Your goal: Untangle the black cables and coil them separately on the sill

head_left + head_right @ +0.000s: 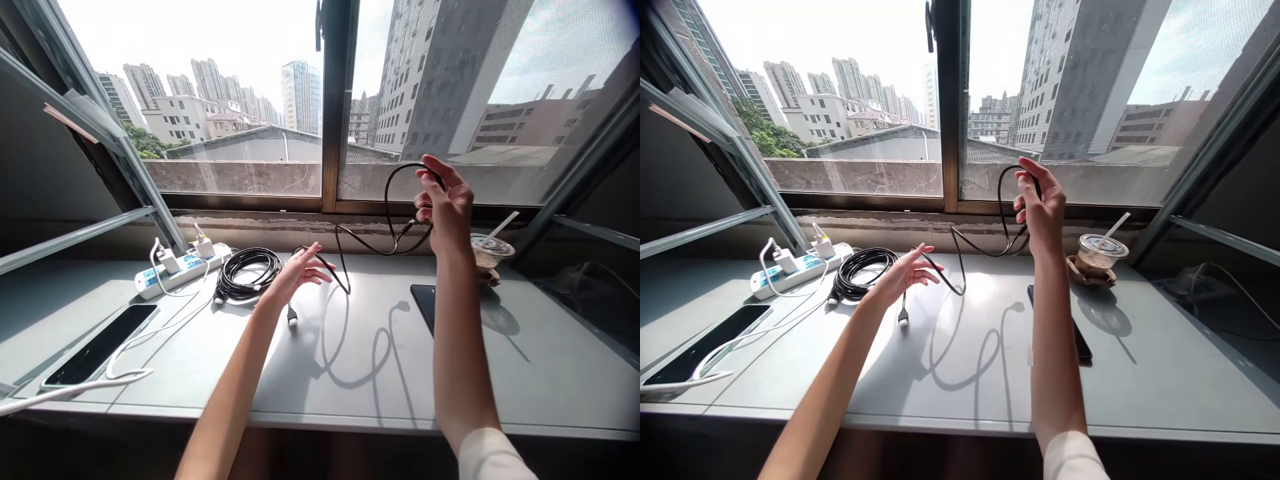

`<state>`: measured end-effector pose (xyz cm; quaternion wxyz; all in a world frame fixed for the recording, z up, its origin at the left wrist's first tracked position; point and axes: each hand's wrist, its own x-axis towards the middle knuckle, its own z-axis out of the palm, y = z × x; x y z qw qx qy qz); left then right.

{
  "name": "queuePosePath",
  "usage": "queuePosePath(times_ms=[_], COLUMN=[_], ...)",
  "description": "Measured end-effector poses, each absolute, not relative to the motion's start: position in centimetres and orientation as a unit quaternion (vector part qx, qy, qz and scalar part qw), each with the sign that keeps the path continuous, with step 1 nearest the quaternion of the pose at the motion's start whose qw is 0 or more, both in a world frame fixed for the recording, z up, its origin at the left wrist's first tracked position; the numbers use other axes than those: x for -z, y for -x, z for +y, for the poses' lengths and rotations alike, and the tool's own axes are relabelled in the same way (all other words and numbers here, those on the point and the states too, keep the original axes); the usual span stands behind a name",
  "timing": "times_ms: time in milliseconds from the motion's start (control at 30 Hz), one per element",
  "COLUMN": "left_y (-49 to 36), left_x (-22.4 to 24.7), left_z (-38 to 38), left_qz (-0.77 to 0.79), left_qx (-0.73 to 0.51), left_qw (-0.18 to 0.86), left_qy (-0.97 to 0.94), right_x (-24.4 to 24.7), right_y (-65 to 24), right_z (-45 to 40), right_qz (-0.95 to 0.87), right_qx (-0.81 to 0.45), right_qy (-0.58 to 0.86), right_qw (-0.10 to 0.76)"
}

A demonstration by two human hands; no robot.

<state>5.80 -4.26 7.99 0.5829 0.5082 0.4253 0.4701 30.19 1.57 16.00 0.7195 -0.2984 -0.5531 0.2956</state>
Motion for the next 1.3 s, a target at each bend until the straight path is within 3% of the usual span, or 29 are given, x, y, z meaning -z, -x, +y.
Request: queuePosePath(times_ms=[133, 300, 400, 567, 733, 933, 1100, 1300], left_y=[-7.9, -9.2, -9.4, -10.4, -9.5, -6.5, -7.1, -8.0], left_x=[-11.7, -16.4, -17.7, -17.9, -18.3, -19.3, -19.4, -18.7], left_z=[-4.8, -5.1, -5.2, -5.3, -5.8, -7.2, -7.6, -6.5], left_qz=[0.409, 0.499, 0.537, 0.468, 0.291, 0.421, 0.418, 0.397], left_qx=[-0.42, -0.51, -0.535, -0.579, -0.6, -0.592, -0.572, -0.593], left_qw=[0.604, 0.338, 0.289, 0.394, 0.541, 0.435, 0.429, 0.441], left_qy=[-0.54, -0.613, -0.585, -0.54, -0.513, -0.532, -0.561, -0.545], right_x=[-16.5, -16.9, -17.2, -17.6, -17.1, -16.7, -16.8, -15.6], right_y=[-29.1, -28.6, -28.7, -27.8, -25.9, -26.8, -24.6, -20.5], right_z=[0.3, -0.8, -1.5, -3.6, -3.8, -1.3, -3.6, -5.8], right_qz=[-0.625, -0.672, -0.689, -0.716, -0.75, -0.535, -0.514, -0.793], right_qx=[-0.218, -0.155, -0.129, -0.074, -0.018, -0.017, -0.034, -0.058], right_qy=[0.23, 0.236, 0.213, 0.157, 0.234, 0.357, 0.273, 0.094], right_qw=[0.714, 0.684, 0.681, 0.676, 0.618, 0.766, 0.813, 0.6])
